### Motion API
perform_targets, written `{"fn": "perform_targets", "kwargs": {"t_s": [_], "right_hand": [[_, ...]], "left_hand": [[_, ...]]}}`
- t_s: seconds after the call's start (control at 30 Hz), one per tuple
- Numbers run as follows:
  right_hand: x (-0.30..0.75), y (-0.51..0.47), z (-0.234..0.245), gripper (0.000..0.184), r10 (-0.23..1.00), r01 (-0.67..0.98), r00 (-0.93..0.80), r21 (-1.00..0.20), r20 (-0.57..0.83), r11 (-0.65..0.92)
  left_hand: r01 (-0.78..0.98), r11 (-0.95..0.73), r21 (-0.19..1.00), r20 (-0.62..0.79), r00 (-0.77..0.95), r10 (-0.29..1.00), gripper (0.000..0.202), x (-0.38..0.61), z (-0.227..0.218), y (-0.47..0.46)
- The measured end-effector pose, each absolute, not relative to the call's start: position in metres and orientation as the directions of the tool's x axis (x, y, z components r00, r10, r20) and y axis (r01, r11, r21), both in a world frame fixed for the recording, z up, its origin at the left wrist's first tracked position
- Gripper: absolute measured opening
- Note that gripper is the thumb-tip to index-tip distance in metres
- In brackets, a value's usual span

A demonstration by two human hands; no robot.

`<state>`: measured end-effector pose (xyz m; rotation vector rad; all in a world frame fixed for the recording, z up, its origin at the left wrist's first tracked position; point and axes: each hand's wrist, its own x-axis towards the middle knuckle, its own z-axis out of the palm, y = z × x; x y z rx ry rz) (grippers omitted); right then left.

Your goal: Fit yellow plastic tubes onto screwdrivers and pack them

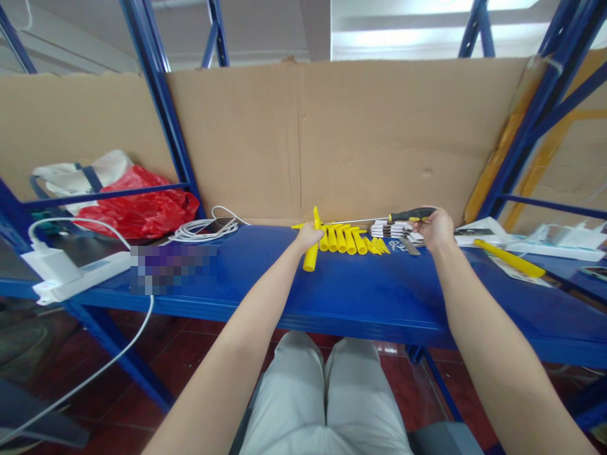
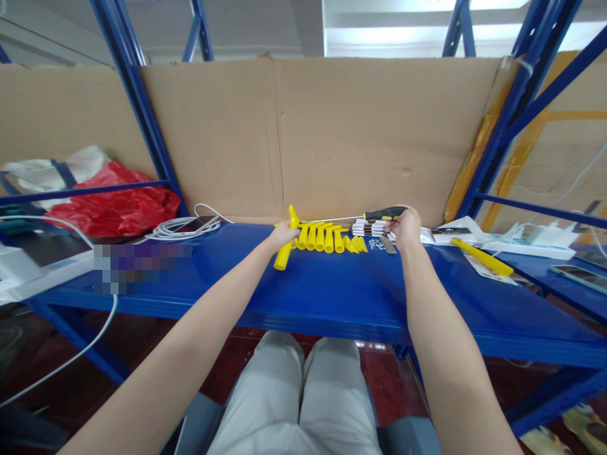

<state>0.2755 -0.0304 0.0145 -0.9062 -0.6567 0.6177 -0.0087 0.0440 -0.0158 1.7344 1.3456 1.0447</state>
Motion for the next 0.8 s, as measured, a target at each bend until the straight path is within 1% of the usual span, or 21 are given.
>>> {"fn": "perform_targets", "kwargs": {"t_s": [0.1,0.2,0.27,0.3,0.37,0.4,0.5,0.57,0.7,0.8], "right_hand": [[0.272,-0.034,0.015,0.023,0.736,-0.194,0.641,-0.882,0.217,0.429],[0.269,-0.036,0.015,0.016,0.751,-0.222,0.625,-0.875,0.211,0.430],[0.269,-0.035,0.014,0.008,0.730,-0.214,0.644,-0.862,0.229,0.459],[0.270,-0.034,0.013,0.009,0.711,-0.201,0.659,-0.854,0.244,0.479],[0.270,-0.032,0.012,0.019,0.673,-0.171,0.686,-0.837,0.278,0.520],[0.269,-0.030,0.011,0.020,0.657,-0.161,0.697,-0.830,0.287,0.534],[0.267,-0.026,0.012,0.013,0.623,-0.165,0.735,-0.819,0.269,0.549],[0.267,-0.024,0.012,0.012,0.616,-0.199,0.750,-0.807,0.239,0.556],[0.274,-0.022,0.012,0.014,0.681,-0.297,0.702,-0.784,0.208,0.546],[0.279,-0.024,0.011,0.018,0.734,-0.329,0.652,-0.802,0.189,0.498]], "left_hand": [[0.423,-0.212,0.881,0.172,0.131,0.976,0.017,-0.009,-0.015,0.041],[0.401,-0.201,0.894,0.165,0.122,0.979,0.020,-0.010,-0.017,0.035],[0.387,-0.183,0.904,0.148,0.119,0.982,0.022,-0.011,-0.019,0.031],[0.382,-0.177,0.907,0.142,0.119,0.983,0.023,-0.011,-0.020,0.029],[0.368,-0.187,0.911,0.150,0.125,0.981,0.023,-0.013,-0.021,0.026],[0.363,-0.199,0.910,0.163,0.129,0.978,0.022,-0.014,-0.021,0.025],[0.363,-0.229,0.903,0.191,0.138,0.972,0.020,-0.017,-0.021,0.021],[0.370,-0.231,0.900,0.189,0.146,0.971,0.020,-0.017,-0.019,0.018],[0.371,-0.234,0.899,0.185,0.162,0.969,0.023,-0.015,-0.018,0.013],[0.373,-0.242,0.896,0.189,0.172,0.967,0.023,-0.014,-0.019,0.012]]}}
